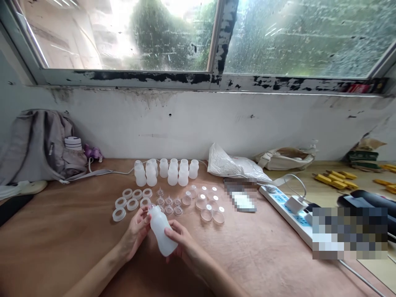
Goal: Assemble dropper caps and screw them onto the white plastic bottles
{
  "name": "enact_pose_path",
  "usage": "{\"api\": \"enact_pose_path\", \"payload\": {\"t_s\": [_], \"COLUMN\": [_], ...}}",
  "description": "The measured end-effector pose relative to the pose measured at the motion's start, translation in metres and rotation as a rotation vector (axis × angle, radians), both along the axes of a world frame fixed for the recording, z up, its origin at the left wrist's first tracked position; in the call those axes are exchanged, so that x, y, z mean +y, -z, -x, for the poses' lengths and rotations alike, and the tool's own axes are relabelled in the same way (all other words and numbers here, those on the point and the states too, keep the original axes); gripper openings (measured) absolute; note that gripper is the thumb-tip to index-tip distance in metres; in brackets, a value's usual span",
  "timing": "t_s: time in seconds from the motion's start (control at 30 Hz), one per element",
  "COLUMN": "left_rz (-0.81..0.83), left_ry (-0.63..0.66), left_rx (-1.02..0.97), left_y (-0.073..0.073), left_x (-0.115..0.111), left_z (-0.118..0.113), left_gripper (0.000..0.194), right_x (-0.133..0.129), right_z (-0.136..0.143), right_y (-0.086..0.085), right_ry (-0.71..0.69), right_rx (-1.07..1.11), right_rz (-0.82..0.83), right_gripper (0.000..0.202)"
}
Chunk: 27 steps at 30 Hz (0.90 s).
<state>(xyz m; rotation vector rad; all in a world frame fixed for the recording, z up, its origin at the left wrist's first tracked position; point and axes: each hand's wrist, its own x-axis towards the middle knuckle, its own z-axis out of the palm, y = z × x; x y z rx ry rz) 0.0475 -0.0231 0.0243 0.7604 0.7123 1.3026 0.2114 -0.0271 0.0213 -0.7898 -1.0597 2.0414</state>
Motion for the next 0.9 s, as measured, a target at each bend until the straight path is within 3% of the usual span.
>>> {"api": "enact_pose_path", "payload": {"t_s": [0.27, 0.43, 0.53, 0.67, 0.83, 0.9], "left_rz": [0.024, 0.03, 0.042, 0.102, 0.106, 0.111], "left_ry": [0.089, 0.188, 0.177, 0.173, 0.074, 0.044], "left_rx": [-0.047, -0.082, -0.072, -0.037, 0.086, 0.089], "left_y": [0.0, 0.0, 0.001, 0.003, 0.0, -0.002], "left_x": [-0.001, -0.002, -0.003, -0.007, -0.015, -0.018], "left_z": [0.0, 0.0, -0.002, -0.006, -0.009, -0.011], "left_gripper": [0.028, 0.034, 0.035, 0.044, 0.034, 0.034], "right_x": [0.002, 0.0, -0.002, -0.004, -0.01, -0.012], "right_z": [-0.003, -0.005, -0.005, -0.002, 0.004, 0.005], "right_y": [-0.001, 0.003, 0.001, -0.006, -0.002, 0.003], "right_ry": [0.015, -0.217, -0.175, -0.053, -0.031, 0.046], "right_rx": [-0.253, 0.072, 0.069, -0.179, -0.401, -0.561], "right_rz": [-0.224, 0.029, 0.044, -0.127, -0.377, -0.485], "right_gripper": [0.038, 0.043, 0.042, 0.037, 0.042, 0.037]}}
